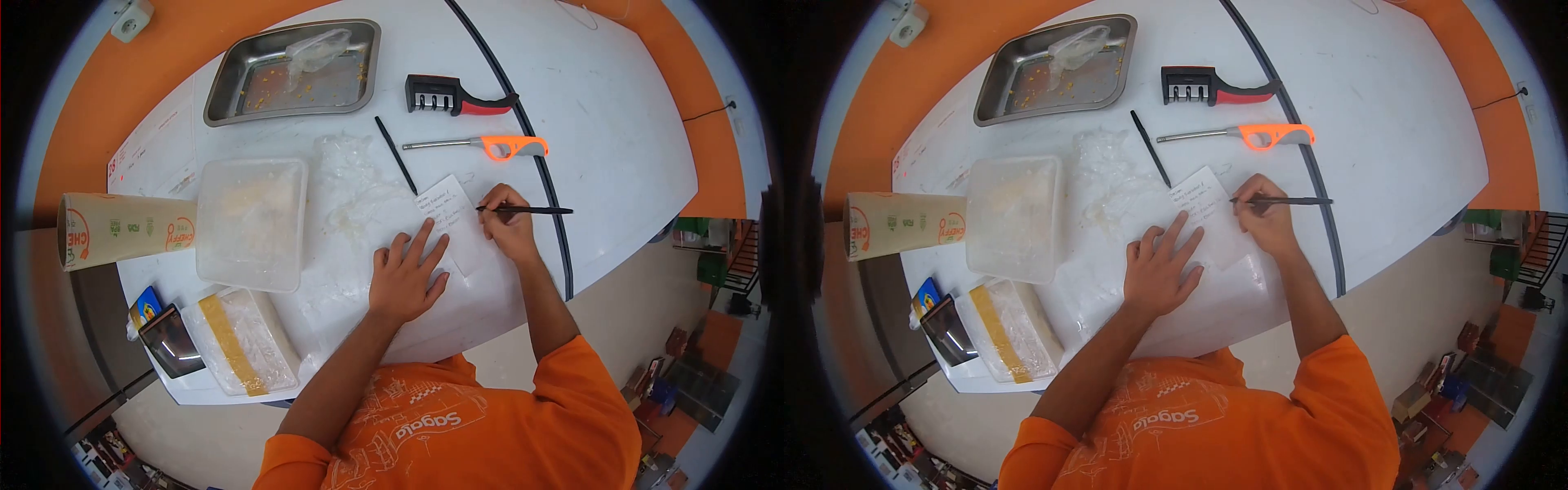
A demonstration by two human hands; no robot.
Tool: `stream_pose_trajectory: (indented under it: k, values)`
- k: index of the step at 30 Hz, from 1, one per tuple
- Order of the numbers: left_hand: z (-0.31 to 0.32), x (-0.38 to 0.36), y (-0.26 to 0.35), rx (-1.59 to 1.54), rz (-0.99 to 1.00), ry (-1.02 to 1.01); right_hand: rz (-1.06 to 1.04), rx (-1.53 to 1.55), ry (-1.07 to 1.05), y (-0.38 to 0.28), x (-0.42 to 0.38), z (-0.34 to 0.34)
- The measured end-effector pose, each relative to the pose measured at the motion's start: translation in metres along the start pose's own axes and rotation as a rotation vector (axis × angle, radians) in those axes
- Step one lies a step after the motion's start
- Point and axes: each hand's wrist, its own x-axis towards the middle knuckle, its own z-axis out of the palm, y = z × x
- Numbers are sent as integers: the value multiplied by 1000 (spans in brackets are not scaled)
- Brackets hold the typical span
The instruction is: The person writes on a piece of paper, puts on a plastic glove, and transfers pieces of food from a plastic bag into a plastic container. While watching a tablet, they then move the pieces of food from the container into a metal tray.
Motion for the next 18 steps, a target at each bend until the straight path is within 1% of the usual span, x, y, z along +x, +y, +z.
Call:
stream_pose_trajectory:
  k: [2,3,7,9,10,12,14,16,17,18]
  values:
    - [1,-1,-1,4,5,31,-32,-398,-102,2,-1,1]
    - [0,-1,-1,8,-3,29,-121,-447,-105,4,-1,4]
    - [0,-1,-1,-19,-4,29,-128,-478,-119,10,-3,5]
    - [1,-1,-1,-7,-25,32,-82,-532,-91,9,-4,5]
    - [2,-1,-1,-25,-11,41,-110,-453,-102,10,-4,8]
    - [4,-3,-3,-37,-1,47,-153,-510,-108,18,-2,2]
    - [4,-5,-2,-23,-27,57,-89,-468,-125,13,-6,4]
    - [2,-7,-3,-45,19,82,-28,-466,-122,9,-6,5]
    - [-2,-10,-4,-26,-5,92,-10,-432,-139,11,-5,2]
    - [-5,-13,-5,-76,22,115,-22,-424,-161,12,-6,7]
